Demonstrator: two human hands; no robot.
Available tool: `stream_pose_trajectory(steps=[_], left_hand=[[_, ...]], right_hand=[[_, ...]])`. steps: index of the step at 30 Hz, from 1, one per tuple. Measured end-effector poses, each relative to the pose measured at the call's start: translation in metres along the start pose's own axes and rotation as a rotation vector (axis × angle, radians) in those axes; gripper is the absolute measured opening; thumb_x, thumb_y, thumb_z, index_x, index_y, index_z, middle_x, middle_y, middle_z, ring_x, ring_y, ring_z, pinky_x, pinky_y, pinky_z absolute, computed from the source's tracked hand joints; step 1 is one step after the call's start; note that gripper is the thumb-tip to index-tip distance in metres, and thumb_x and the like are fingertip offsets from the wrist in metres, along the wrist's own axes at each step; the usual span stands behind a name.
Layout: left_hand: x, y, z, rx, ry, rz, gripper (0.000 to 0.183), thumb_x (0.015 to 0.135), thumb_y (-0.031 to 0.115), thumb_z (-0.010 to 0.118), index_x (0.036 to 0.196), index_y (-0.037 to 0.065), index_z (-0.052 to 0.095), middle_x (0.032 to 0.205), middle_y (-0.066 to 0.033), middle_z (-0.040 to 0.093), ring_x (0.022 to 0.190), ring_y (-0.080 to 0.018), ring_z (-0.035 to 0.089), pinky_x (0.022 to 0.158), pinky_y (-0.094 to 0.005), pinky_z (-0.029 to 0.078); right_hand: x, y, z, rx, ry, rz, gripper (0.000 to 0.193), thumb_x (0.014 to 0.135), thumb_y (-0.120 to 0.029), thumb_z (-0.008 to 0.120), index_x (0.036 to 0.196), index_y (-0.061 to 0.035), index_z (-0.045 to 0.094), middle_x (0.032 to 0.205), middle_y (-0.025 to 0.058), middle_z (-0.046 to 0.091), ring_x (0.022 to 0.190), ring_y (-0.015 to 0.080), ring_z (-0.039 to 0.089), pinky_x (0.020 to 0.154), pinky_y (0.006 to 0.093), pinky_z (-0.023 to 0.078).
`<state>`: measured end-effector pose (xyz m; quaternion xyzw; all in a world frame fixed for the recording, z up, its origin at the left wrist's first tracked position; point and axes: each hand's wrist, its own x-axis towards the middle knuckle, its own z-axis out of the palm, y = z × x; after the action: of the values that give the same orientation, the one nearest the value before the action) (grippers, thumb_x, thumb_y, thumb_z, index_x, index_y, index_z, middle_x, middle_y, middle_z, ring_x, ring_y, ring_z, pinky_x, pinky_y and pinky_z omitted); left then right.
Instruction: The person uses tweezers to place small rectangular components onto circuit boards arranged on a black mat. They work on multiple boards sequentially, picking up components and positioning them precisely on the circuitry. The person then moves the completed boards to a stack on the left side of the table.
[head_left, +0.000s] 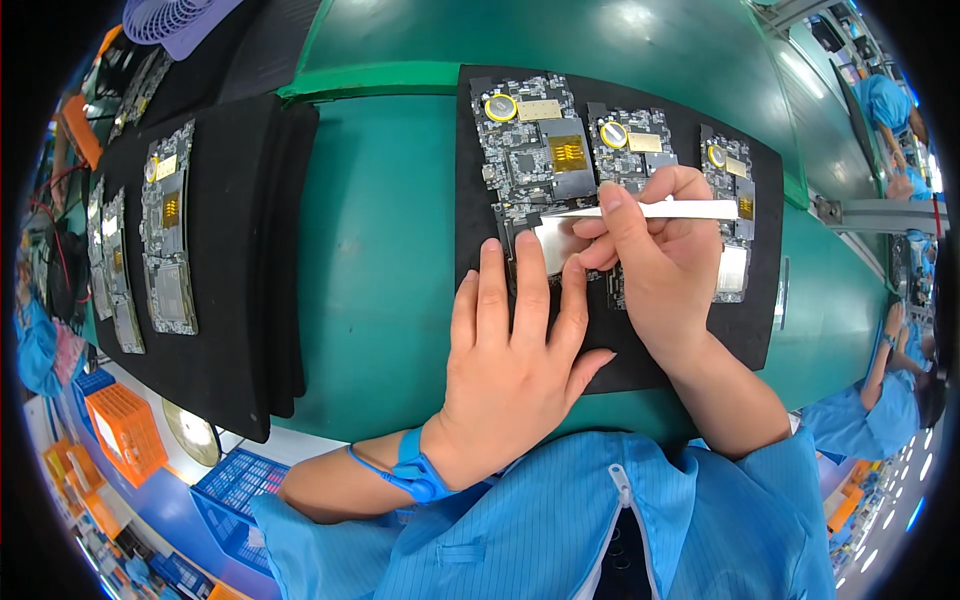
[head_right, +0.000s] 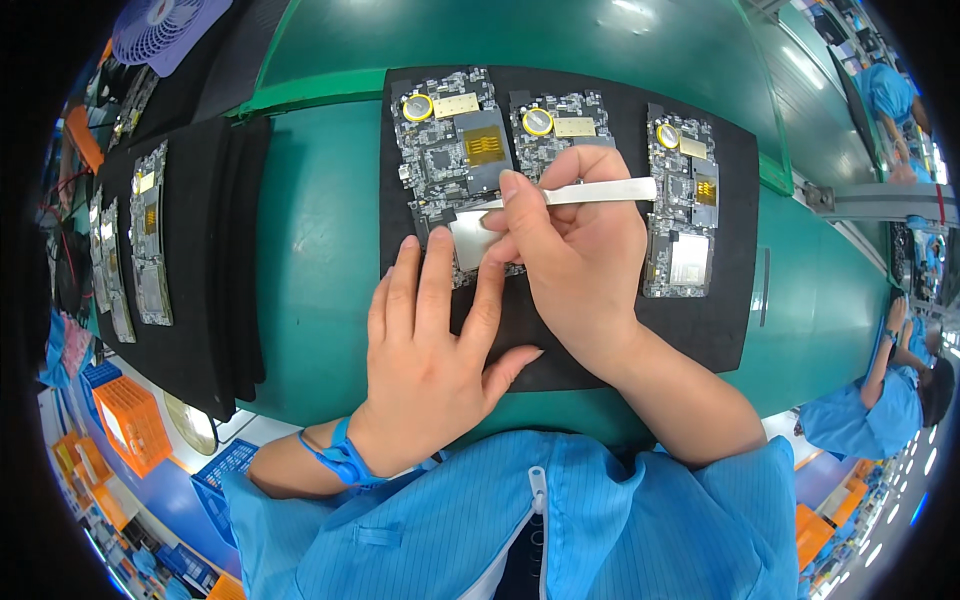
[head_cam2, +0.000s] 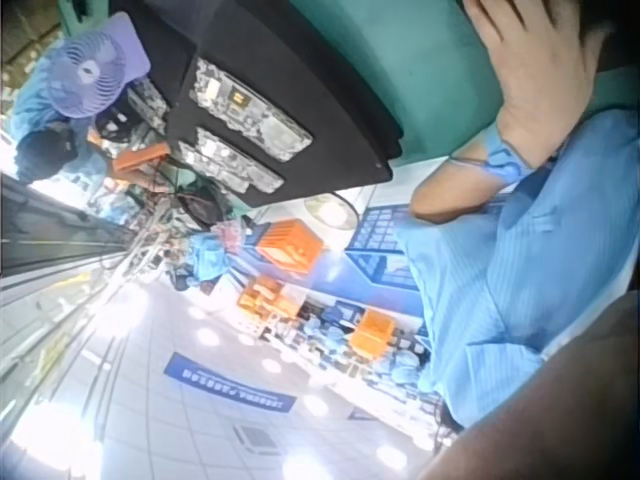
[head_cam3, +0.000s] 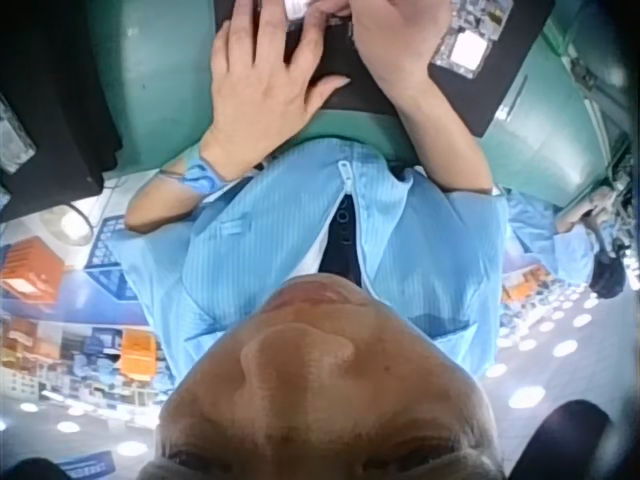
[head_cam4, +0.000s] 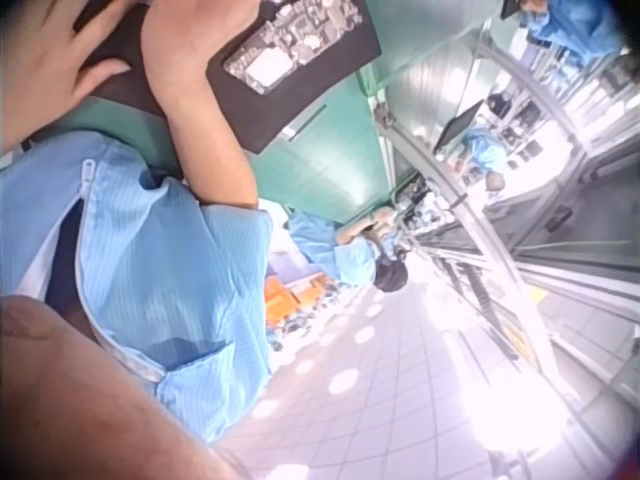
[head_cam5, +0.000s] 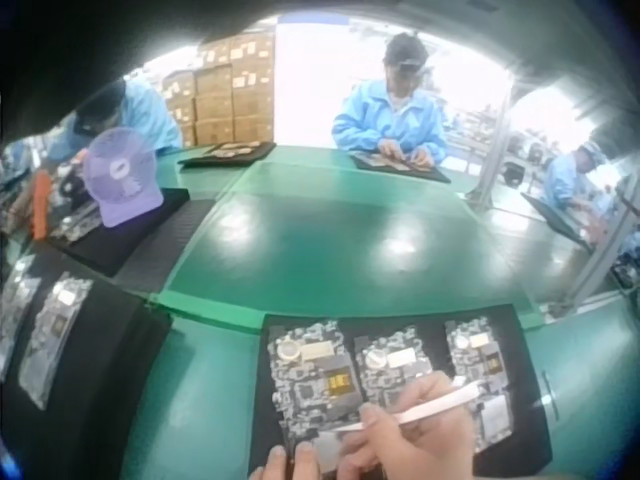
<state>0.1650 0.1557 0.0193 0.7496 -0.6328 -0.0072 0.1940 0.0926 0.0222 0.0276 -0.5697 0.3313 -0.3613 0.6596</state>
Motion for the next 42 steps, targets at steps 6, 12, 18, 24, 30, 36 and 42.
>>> stream_pose_trajectory(steps=[6, 12, 18, 24, 30, 36, 42], left_hand=[[0.012, -0.007, -0.019, -0.097, -0.093, -0.002, 0.07, 0.066, 0.044, 0.077, 0.122, 0.007, 0.058, 0.135, -0.0278, 0.038, 0.112, -0.0426, 0.044, 0.092, -0.0498, 0.037], [0.02, -0.028, -0.034, -0.142, -0.184, 0.119, 0.069, 0.068, 0.04, 0.077, 0.125, 0.008, 0.056, 0.132, -0.0256, 0.04, 0.113, -0.0416, 0.043, 0.096, -0.0488, 0.037], [0.008, -0.034, -0.023, -0.221, -0.099, 0.098, 0.071, 0.07, 0.038, 0.076, 0.13, 0.007, 0.053, 0.132, -0.0266, 0.038, 0.111, -0.0427, 0.045, 0.095, -0.0488, 0.04], [0.009, -0.033, -0.022, -0.143, -0.103, 0.128, 0.07, 0.071, 0.037, 0.076, 0.13, 0.007, 0.052, 0.13, -0.0267, 0.039, 0.112, -0.0431, 0.045, 0.094, -0.0489, 0.041], [0.007, -0.035, -0.018, -0.135, -0.084, 0.136, 0.067, 0.073, 0.036, 0.074, 0.129, 0.007, 0.053, 0.132, -0.026, 0.039, 0.112, -0.0435, 0.045, 0.095, -0.0495, 0.041], [-0.001, -0.034, -0.03, -0.156, -0.067, 0.102, 0.063, 0.076, 0.03, 0.074, 0.127, 0.003, 0.052, 0.132, -0.0259, 0.04, 0.113, -0.0421, 0.046, 0.095, -0.0468, 0.041], [-0.046, -0.037, -0.073, -0.719, -0.244, -0.607, 0.057, 0.078, 0.019, 0.073, 0.125, -0.005, 0.05, 0.122, -0.0225, 0.047, 0.105, -0.0369, 0.051, 0.087, -0.039, 0.046]], right_hand=[[-0.001, 0.0, 0.0, -0.037, -0.011, -0.018, 0.021, 0.09, -0.003, 0.06, 0.094, -0.0013, 0.038, 0.075, 0.0085, 0.058, 0.067, 0.0109, 0.065, 0.051, 0.0222, 0.055], [-0.004, 0.006, 0.002, -0.158, 0.026, -0.174, 0.019, 0.09, -0.002, 0.061, 0.091, -0.0004, 0.042, 0.074, 0.0035, 0.055, 0.065, 0.008, 0.062, 0.051, 0.021, 0.054], [-0.004, 0.015, -0.001, -0.081, -0.07, -0.255, 0.019, 0.089, -0.006, 0.064, 0.092, -0.0011, 0.045, 0.076, 0.0029, 0.055, 0.063, 0.0069, 0.061, 0.05, 0.0197, 0.049], [-0.004, 0.023, -0.002, -0.293, -0.072, -0.341, 0.018, 0.086, -0.006, 0.067, 0.087, -0.0026, 0.05, 0.073, 0.0026, 0.057, 0.057, 0.0068, 0.06, 0.047, 0.0213, 0.046], [-0.005, 0.017, 0.001, -0.57, -0.136, -0.674, 0.016, 0.083, -0.003, 0.069, 0.084, -0.0041, 0.052, 0.072, 0.0035, 0.058, 0.054, 0.011, 0.06, 0.046, 0.0252, 0.045], [-0.025, -0.017, -0.026, -0.119, 0.029, -0.361, 0.017, 0.084, 0.001, 0.063, 0.09, -0.0047, 0.048, 0.062, 0.0008, 0.052, 0.045, 0.008, 0.048, 0.04, 0.0252, 0.038], [-0.02, -0.061, -0.2, -0.159, 0.283, 0.022, 0.019, 0.087, -0.014, 0.042, 0.092, 0.0014, 0.052, 0.068, 0.0108, 0.056, 0.046, 0.0092, 0.041, 0.044, 0.0187, 0.032]])
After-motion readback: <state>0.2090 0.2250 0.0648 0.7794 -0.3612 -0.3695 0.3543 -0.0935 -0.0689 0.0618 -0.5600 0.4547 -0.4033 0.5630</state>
